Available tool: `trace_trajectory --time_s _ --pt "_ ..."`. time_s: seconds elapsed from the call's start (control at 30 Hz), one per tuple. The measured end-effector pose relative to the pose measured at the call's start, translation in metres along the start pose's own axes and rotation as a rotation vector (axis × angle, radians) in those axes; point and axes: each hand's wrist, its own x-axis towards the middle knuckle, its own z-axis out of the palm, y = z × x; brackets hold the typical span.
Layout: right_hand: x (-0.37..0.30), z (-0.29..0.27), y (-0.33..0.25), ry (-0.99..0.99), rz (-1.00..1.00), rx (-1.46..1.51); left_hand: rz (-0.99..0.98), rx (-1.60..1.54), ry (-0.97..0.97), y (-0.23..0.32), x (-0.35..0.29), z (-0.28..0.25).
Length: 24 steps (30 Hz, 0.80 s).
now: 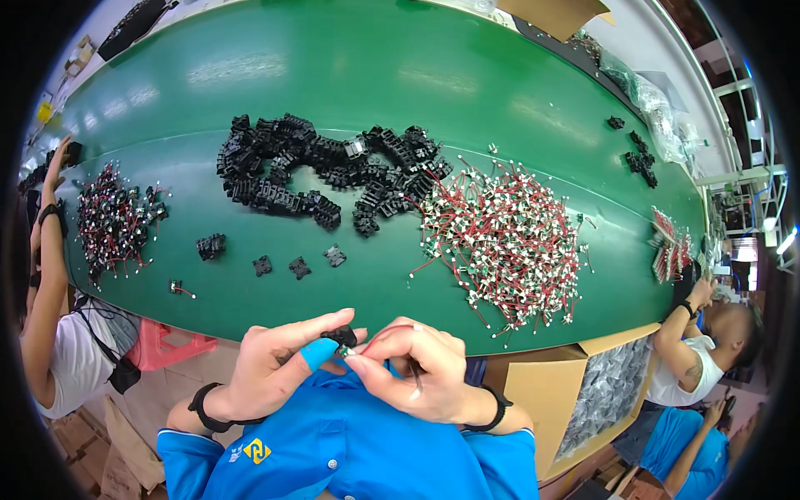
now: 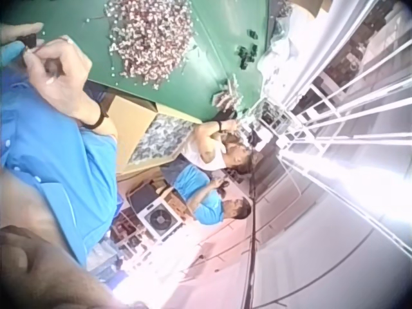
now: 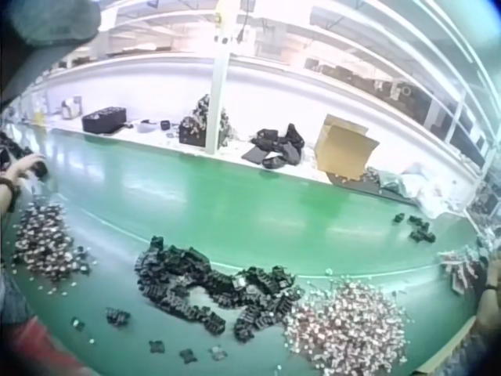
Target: Assembling small electronic components with wires at a factory production line.
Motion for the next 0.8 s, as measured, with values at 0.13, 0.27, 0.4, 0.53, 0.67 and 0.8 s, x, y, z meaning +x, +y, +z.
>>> trace_trajectory --time_s 0.13,0.27,0.4,0.53,0.67,0.8 --pt "-0.006 0.018 0.005 0.189 0.151 0.313 0.083 0.049 0.053 -0.004 0.001 0.006" --pt "-0.010 0.022 0.014 0.201 0.112 0.253 0.099 -0.073 0.076 -0.004 0.002 0.006" --pt "-0.011 0.023 0.009 0.243 0.195 0.313 0.089 -0.087 0.059 -0.003 0.002 0.005" --pt "-0.011 0.024 0.009 0.218 0.125 0.253 0.090 -0.109 0.066 -0.007 0.001 0.006" --pt "-0.007 0.024 0.015 0.168 -0.189 -0.107 0.150 -0.016 0.074 -0.005 0.000 0.005" --pt "-0.009 0.024 0.015 0.161 -0.332 -0.319 0.211 0.021 0.115 -0.004 -0.002 0.008"
